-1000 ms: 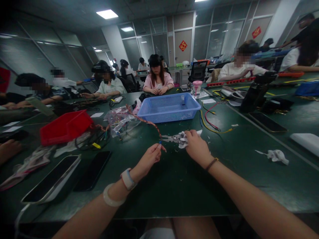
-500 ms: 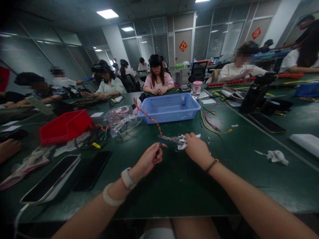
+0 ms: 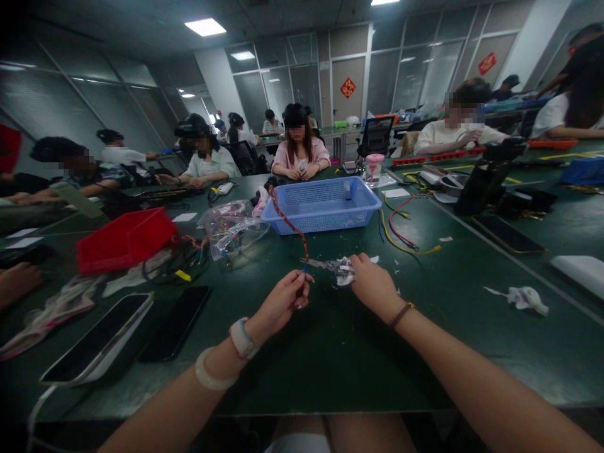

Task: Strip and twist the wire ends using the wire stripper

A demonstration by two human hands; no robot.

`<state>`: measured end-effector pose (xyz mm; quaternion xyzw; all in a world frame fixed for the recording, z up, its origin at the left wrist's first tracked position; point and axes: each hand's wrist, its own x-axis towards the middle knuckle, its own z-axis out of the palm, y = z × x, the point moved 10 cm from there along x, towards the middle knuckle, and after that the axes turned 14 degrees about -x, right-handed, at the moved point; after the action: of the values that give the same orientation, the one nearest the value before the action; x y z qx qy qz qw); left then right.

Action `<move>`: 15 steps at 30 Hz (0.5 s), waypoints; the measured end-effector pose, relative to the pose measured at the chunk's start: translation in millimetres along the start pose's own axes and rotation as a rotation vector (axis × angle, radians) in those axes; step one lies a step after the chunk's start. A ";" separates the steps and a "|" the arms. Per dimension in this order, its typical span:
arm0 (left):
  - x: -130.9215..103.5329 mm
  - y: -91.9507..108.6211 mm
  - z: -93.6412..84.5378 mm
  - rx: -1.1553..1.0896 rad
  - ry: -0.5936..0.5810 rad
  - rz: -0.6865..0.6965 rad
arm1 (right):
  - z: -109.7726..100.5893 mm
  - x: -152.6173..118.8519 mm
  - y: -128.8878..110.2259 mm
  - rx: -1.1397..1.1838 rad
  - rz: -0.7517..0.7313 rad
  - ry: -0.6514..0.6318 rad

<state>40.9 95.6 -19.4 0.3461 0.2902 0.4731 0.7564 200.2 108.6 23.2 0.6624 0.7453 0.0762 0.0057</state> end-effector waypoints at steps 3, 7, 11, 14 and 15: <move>0.0 -0.7 1.0 0.008 -0.009 -0.005 | -2.6 -0.9 -0.3 -0.014 -0.004 -0.007; -0.7 3.2 1.7 0.049 -0.018 -0.001 | -3.8 -2.4 -1.4 0.011 -0.051 -0.041; -2.7 15.3 5.6 0.241 -0.060 0.060 | -4.7 -3.2 -0.8 0.123 -0.123 -0.071; -5.1 25.6 9.1 0.432 -0.089 0.146 | -5.1 -4.1 -1.4 0.190 -0.193 -0.120; -6.2 29.1 10.1 0.490 -0.093 0.179 | -5.2 -4.6 -1.8 0.214 -0.217 -0.142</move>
<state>31.3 96.5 10.5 0.5646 0.3294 0.4375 0.6175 198.5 103.3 27.7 0.5785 0.8140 -0.0519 -0.0039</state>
